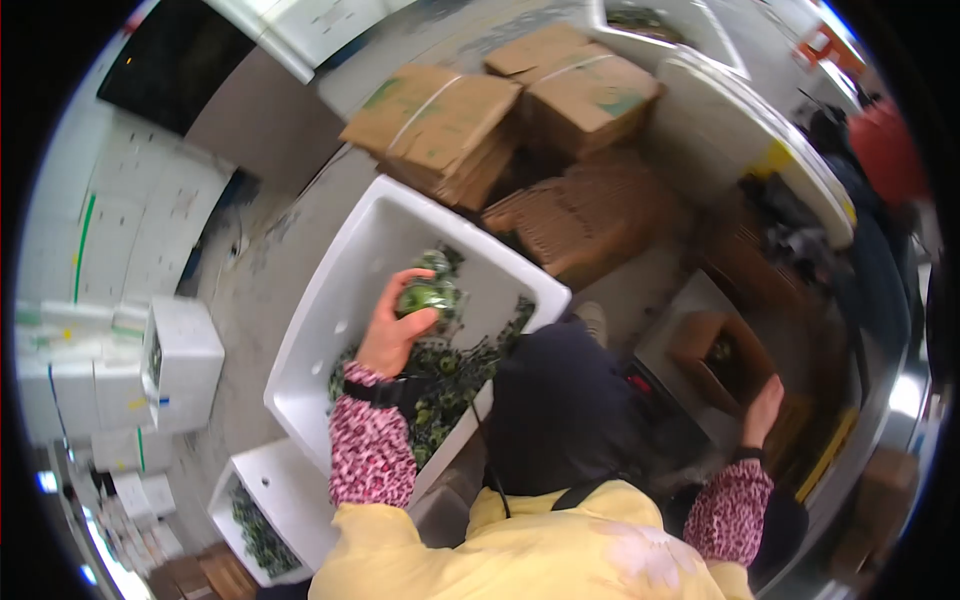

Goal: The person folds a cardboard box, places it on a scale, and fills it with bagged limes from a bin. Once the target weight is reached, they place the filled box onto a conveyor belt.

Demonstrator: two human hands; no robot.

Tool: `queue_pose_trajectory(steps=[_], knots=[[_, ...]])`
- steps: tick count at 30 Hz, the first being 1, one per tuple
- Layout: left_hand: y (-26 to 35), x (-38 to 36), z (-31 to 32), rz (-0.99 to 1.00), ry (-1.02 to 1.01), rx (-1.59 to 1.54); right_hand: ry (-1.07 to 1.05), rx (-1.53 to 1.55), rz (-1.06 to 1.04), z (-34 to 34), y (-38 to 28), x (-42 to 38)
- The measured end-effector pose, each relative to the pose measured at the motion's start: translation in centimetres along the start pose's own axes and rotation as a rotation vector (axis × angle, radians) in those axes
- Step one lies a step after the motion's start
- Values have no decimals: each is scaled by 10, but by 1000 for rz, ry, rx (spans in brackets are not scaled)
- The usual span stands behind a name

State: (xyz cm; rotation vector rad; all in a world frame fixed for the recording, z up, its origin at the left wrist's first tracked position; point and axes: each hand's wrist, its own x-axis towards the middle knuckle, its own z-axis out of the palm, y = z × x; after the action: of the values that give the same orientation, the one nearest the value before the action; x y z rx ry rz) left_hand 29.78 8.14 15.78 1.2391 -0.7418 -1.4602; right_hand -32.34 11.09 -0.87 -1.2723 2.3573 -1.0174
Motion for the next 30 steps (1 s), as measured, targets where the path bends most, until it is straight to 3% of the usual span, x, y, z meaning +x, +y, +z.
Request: queue_pose_trajectory(steps=[2, 5, 6, 8, 11, 12, 14, 16, 17, 18, 20, 23, 26, 30], knots=[[35, 1, 38, 134, -142, 109, 112, -249, -398, 15, 17, -2], [73, 8, 123, 242, -470, 261, 101, -378, -378, 4, -32, -17], [77, 13, 161, 264, -591, 340, 18, -189, -42, -3, -60, -20], [86, 12, 228, 360, -863, 626, 7, 22, 188, -5, -77, -21], [69, 31, 314, 384, -1241, 1014, -3, 136, 202, -4, -76, -18], [50, 39, 335, 192, -1310, 965, -37, 167, 210, 2, -74, -21], [8, 51, 379, 175, -1462, 1163, -29, 216, 215, 3, -67, -21], [-44, 57, 403, -141, -1364, 1135, -50, 259, 210, 1, -67, -23], [-64, 57, 410, -3, -1244, 1249, -78, 283, 217, -2, -68, -24], [-103, 73, 404, 308, -1087, 1369, -105, 308, 225, -4, -66, -25], [-127, 80, 396, 371, -921, 1325, -111, 340, 237, -4, -57, -25], [-121, 86, 381, 368, -981, 1386, -115, 361, 244, -5, -47, -32], [-85, 80, 377, 545, -1036, 1382, -128, 369, 249, -10, -47, -29], [-38, 53, 388, 716, -942, 1103, -138, 332, 278, -9, -55, -29]])
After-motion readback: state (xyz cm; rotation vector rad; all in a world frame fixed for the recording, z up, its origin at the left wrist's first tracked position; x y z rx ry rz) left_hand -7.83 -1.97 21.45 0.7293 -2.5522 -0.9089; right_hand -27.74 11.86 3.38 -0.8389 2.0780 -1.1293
